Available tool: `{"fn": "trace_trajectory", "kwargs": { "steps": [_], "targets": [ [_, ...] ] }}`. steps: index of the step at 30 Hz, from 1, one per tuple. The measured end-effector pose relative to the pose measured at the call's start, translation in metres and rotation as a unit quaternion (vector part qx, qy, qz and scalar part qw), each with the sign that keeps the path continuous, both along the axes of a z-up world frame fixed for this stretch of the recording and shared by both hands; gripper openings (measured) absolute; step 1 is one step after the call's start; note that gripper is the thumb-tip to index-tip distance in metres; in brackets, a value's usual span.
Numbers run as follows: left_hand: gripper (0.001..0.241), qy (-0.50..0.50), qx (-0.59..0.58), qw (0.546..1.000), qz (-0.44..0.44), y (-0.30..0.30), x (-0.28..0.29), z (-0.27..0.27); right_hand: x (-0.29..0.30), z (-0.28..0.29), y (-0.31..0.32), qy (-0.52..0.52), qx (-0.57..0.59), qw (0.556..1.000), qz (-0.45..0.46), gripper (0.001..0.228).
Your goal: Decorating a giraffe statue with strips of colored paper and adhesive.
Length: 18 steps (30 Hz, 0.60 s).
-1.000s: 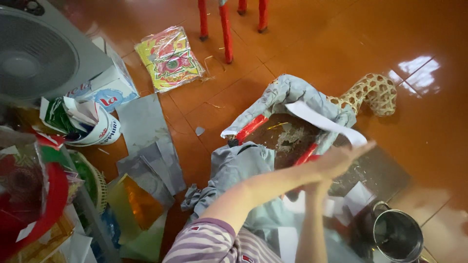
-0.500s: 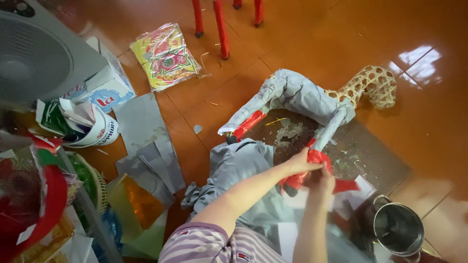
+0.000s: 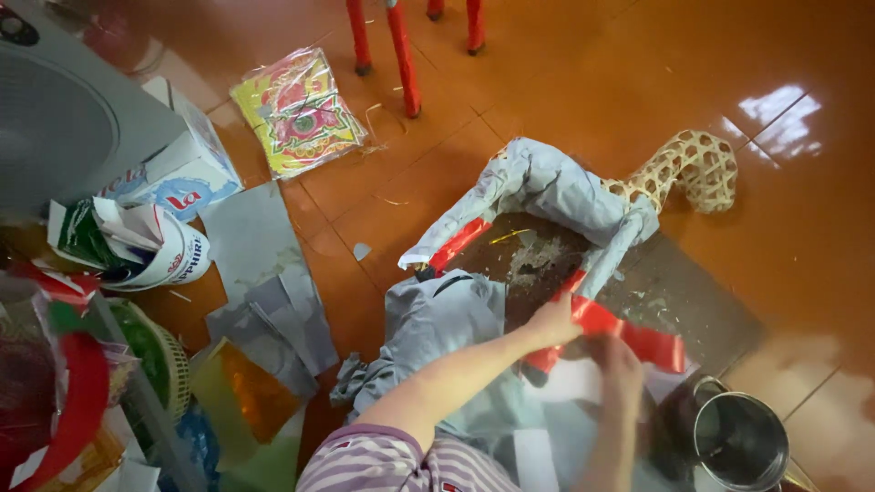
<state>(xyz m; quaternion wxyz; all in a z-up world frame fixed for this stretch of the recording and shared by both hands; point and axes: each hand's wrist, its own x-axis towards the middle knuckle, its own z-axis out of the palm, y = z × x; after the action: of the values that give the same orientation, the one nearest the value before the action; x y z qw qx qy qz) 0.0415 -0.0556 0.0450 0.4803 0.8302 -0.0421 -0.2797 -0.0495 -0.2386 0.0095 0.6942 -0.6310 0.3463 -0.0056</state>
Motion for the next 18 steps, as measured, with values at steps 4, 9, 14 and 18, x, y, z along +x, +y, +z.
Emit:
{"fn": "trace_trajectory", "kwargs": {
  "steps": [4,9,14,18],
  "targets": [
    [0.075,0.025,-0.041,0.999,-0.016,0.005,0.000,0.006,0.065,-0.018,0.038,-0.028,-0.209,0.958,0.194,0.052],
    [0.094,0.044,-0.248,0.966,-0.066,0.029,-0.002,0.011,0.094,-0.018,0.038,0.093,0.027,0.984,0.147,0.047],
    [0.141,0.021,-0.259,0.958,-0.125,0.033,-0.015,0.002,0.089,-0.006,0.043,0.019,0.244,0.968,0.056,0.030],
    [0.137,0.005,-0.092,0.980,-0.175,0.047,-0.009,0.081,0.087,0.018,0.065,0.040,0.254,0.966,0.001,0.028]
  ]
}}
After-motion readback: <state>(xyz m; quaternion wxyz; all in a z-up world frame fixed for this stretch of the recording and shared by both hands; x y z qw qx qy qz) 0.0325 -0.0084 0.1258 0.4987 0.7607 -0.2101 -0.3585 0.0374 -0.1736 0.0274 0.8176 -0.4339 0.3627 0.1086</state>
